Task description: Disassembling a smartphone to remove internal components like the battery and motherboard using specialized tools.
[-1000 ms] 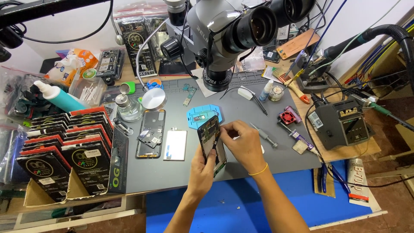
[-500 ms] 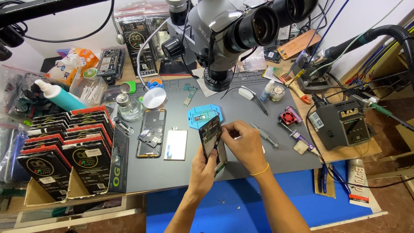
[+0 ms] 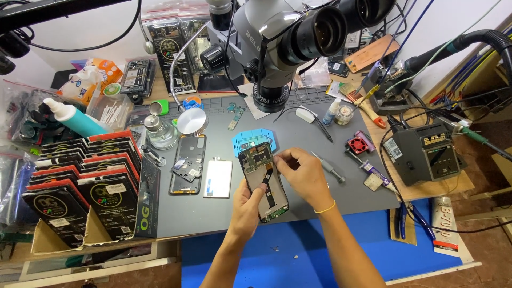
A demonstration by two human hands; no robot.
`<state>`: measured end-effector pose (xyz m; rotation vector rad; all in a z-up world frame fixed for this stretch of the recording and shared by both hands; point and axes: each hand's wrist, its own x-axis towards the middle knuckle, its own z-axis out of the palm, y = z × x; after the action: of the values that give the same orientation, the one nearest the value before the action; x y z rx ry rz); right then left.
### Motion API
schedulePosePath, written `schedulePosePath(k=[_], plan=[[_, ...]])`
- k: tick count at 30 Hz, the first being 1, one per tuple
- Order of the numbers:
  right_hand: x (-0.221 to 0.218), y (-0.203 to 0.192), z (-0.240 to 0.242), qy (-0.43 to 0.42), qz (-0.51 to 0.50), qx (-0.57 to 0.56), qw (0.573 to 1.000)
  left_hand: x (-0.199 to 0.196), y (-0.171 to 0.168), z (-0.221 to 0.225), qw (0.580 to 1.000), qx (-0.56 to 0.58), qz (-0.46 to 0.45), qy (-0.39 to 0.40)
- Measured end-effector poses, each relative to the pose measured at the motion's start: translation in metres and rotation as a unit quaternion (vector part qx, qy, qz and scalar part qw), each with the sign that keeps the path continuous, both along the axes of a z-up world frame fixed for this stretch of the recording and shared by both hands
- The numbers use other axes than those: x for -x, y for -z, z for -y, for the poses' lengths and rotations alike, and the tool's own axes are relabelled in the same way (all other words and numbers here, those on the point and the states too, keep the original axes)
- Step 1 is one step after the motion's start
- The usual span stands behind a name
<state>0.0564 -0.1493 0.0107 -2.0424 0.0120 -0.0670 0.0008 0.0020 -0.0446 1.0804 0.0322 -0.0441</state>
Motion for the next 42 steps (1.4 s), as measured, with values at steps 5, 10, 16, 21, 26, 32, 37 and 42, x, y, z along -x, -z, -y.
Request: schedulePosePath(k=[5, 10, 16, 21, 26, 32, 37, 42], plan=[[-0.004, 0.0, 0.004, -0.027, -0.059, -0.036, 0.997, -0.005, 0.008, -0.004, 0.998, 0.033, -0.044, 0.011], [-0.009, 0.022, 0.004, -0.013, -0.045, -0.059, 0.997, -0.012, 0.009, -0.005, 0.997, 0.028, -0.064, 0.02], [0.018, 0.017, 0.009, -0.025, 0.014, -0.247, 0.969, -0.033, -0.019, -0.017, 0.99, 0.122, -0.062, -0.027], [0.02, 0.047, 0.012, -0.012, 0.017, -0.181, 0.983, -0.043, -0.025, -0.027, 0.969, 0.219, -0.116, 0.016], [0.017, 0.044, 0.002, -0.007, 0.111, -0.093, 0.989, -0.047, -0.02, -0.025, 0.97, 0.22, -0.101, 0.017], [-0.013, 0.034, -0.01, -0.052, 0.315, 0.058, 0.946, -0.057, 0.03, -0.031, 0.974, 0.207, -0.085, 0.048], [-0.025, 0.029, -0.014, -0.06, 0.407, 0.149, 0.899, -0.057, 0.041, -0.032, 0.973, 0.211, -0.077, 0.057], [-0.007, 0.025, -0.009, -0.11, 0.409, 0.114, 0.899, -0.062, 0.049, -0.04, 0.974, 0.21, -0.062, 0.06]])
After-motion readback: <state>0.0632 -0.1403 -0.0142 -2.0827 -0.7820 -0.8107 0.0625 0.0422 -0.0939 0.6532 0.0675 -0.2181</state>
